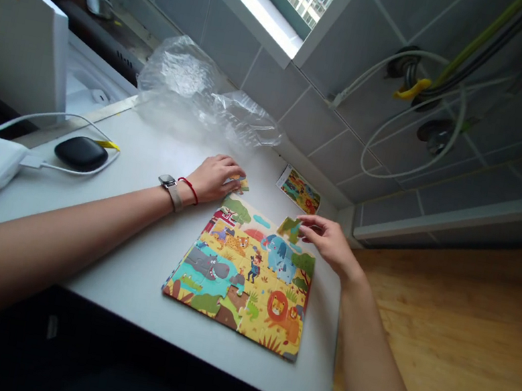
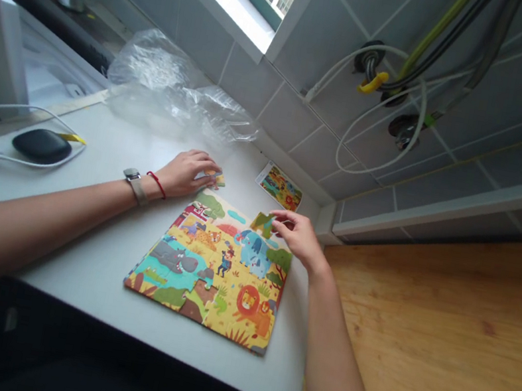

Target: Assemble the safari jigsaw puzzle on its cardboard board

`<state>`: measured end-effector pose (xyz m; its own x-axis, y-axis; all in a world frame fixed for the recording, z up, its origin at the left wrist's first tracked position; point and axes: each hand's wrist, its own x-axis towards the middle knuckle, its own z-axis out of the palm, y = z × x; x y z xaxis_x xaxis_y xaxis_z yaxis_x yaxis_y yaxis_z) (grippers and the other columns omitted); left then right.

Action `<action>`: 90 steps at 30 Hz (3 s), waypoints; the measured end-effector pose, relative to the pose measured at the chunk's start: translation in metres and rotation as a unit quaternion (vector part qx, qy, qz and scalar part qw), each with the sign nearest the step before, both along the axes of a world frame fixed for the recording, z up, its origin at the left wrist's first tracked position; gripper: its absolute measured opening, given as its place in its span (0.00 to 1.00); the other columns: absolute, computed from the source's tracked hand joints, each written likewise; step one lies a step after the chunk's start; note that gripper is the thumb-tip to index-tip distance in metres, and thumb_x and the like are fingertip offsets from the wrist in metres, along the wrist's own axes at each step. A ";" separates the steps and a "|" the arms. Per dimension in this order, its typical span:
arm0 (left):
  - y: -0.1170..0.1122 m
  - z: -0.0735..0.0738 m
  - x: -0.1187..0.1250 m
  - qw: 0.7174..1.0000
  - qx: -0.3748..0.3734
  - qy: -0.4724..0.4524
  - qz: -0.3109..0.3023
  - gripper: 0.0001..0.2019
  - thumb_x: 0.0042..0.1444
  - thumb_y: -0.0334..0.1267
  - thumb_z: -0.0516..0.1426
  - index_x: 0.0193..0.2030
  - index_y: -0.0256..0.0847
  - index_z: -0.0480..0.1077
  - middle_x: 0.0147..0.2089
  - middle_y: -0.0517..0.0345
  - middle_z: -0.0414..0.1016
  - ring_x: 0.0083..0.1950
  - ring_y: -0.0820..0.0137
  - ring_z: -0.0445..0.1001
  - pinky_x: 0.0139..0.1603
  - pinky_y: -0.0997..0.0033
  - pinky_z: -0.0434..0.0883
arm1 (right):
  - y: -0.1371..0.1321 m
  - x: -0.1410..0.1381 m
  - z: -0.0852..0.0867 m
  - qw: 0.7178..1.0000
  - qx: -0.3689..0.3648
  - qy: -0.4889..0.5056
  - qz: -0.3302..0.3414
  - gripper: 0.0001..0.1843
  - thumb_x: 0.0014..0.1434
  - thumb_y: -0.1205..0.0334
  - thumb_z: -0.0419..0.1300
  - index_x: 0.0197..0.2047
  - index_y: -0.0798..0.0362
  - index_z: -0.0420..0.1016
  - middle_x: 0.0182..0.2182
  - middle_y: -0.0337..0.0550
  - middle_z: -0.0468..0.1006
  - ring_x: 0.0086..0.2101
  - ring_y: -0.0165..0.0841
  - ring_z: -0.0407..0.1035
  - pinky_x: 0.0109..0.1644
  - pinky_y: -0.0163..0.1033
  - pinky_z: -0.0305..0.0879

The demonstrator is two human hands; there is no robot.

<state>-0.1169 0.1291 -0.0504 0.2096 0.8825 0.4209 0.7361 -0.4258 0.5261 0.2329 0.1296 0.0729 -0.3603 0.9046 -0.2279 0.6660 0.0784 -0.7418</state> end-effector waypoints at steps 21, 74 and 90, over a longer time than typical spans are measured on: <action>-0.005 0.003 0.000 0.999 -0.016 0.034 -0.006 0.18 0.69 0.54 0.56 0.56 0.47 0.77 0.60 0.49 0.79 0.61 0.54 0.73 0.62 0.52 0.68 | -0.140 -0.023 -0.011 0.953 0.113 -0.241 0.146 0.26 0.59 0.65 0.72 0.60 0.47 0.77 0.59 0.51 0.75 0.58 0.48 0.72 0.63 0.57 0.71; -0.006 0.013 0.001 0.995 -0.013 -0.097 -0.020 0.16 0.61 0.38 0.67 0.56 0.43 0.78 0.58 0.49 0.74 0.52 0.63 0.79 0.57 0.58 0.79 | -0.148 0.004 -0.003 0.974 0.216 -0.063 -0.035 0.15 0.69 0.52 0.64 0.56 0.43 0.82 0.57 0.49 0.79 0.58 0.46 0.75 0.64 0.56 0.72; -0.031 0.052 0.021 0.954 -0.079 -0.276 -0.081 0.10 0.63 0.40 0.64 0.47 0.37 0.80 0.43 0.52 0.85 0.41 0.69 0.84 0.39 0.73 0.84 | -0.097 -0.022 -0.059 0.974 0.208 0.090 -0.013 0.08 0.70 0.58 0.63 0.47 0.48 0.85 0.44 0.46 0.85 0.45 0.39 0.79 0.54 0.46 0.75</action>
<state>-0.0959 0.0978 0.0013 0.1337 0.9189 0.3711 0.2591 -0.3939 0.8819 0.2112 0.0326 0.0138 -0.3357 0.9149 0.2243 0.5343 0.3810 -0.7546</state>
